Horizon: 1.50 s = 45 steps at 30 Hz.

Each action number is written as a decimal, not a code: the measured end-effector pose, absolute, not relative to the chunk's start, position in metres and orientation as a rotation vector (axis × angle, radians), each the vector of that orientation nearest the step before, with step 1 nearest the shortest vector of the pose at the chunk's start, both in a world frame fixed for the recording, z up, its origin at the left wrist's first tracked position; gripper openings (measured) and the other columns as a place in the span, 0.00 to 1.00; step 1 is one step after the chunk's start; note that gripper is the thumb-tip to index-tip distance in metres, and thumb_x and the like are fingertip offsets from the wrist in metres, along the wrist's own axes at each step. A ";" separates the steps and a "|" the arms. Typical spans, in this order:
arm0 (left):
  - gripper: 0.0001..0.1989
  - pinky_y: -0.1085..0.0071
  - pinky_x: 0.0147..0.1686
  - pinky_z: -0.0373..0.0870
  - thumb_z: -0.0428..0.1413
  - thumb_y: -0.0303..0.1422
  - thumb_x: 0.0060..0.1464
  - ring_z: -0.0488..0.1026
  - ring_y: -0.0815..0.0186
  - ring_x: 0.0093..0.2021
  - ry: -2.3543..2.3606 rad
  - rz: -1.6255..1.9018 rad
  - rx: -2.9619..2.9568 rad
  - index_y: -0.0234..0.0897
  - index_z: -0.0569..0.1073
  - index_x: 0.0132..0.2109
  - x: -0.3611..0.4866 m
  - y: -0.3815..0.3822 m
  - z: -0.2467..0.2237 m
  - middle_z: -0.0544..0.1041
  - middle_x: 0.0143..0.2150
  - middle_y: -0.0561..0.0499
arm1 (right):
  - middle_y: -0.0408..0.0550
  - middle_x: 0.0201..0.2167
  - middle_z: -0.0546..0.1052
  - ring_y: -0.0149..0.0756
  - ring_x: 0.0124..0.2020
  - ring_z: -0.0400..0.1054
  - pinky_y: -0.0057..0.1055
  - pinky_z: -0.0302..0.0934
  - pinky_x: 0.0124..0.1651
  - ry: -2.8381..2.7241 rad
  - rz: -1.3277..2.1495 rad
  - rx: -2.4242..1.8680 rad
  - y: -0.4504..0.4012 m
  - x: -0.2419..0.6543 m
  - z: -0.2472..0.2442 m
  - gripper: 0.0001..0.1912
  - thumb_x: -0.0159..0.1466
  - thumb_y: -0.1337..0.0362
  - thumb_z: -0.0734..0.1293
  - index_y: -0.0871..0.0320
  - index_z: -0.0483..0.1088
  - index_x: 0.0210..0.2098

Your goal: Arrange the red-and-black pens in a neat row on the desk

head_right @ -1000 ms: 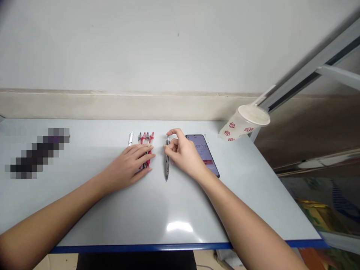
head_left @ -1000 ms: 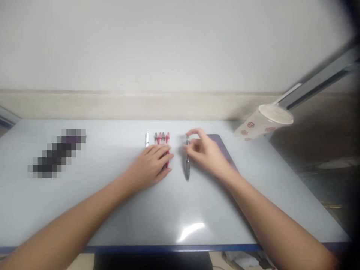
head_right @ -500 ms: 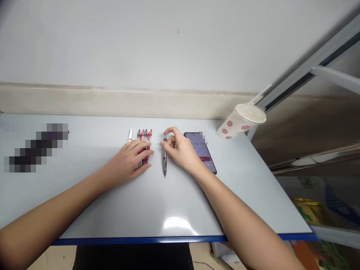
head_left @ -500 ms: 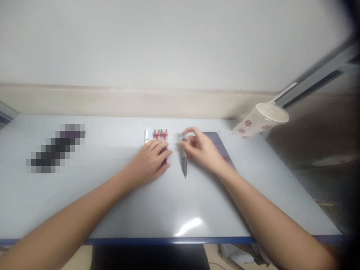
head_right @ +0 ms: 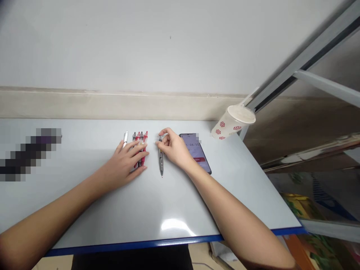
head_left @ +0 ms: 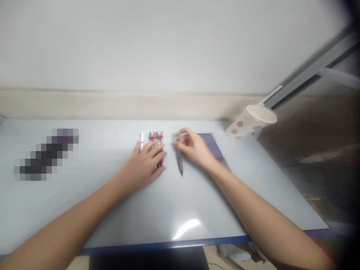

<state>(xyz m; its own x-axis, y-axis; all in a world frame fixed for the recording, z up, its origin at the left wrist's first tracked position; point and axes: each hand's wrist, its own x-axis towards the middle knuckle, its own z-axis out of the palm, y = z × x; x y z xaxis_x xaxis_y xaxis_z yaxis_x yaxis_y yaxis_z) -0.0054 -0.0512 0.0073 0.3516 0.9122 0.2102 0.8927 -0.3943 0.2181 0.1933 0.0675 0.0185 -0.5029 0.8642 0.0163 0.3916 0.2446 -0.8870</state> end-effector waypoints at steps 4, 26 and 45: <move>0.17 0.38 0.69 0.54 0.51 0.37 0.70 0.61 0.43 0.71 1.677 0.468 2.539 0.39 0.73 0.60 -0.006 -0.051 0.008 0.70 0.69 0.40 | 0.38 0.27 0.69 0.32 0.28 0.64 0.30 0.58 0.36 -2.019 1.205 -1.164 0.072 0.194 0.017 0.18 0.62 0.55 0.69 0.55 0.65 0.48; 0.21 0.48 0.58 0.67 0.49 0.39 0.70 0.68 0.44 0.62 1.918 0.563 2.458 0.31 0.69 0.63 0.005 -0.044 0.010 0.71 0.64 0.33 | 0.35 0.25 0.71 0.28 0.20 0.64 0.28 0.58 0.34 -2.163 1.033 -1.232 0.085 0.182 0.017 0.11 0.65 0.66 0.68 0.58 0.67 0.47; 0.16 0.63 0.38 0.70 0.48 0.37 0.63 0.79 0.51 0.38 2.310 0.100 1.963 0.36 0.78 0.36 0.037 0.005 0.041 0.81 0.33 0.40 | 0.37 0.24 0.70 0.30 0.21 0.65 0.26 0.58 0.33 -2.173 0.967 -1.232 0.077 0.178 0.020 0.13 0.67 0.68 0.67 0.59 0.67 0.51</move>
<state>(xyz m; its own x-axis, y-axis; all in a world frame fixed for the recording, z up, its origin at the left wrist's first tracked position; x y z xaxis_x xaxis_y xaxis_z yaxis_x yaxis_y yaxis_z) 0.0374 0.0049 0.0413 -0.1592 0.9864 -0.0398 0.9793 0.1629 0.1201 0.1778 0.0766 0.0204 -0.4940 0.8681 0.0479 0.5458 0.3525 -0.7602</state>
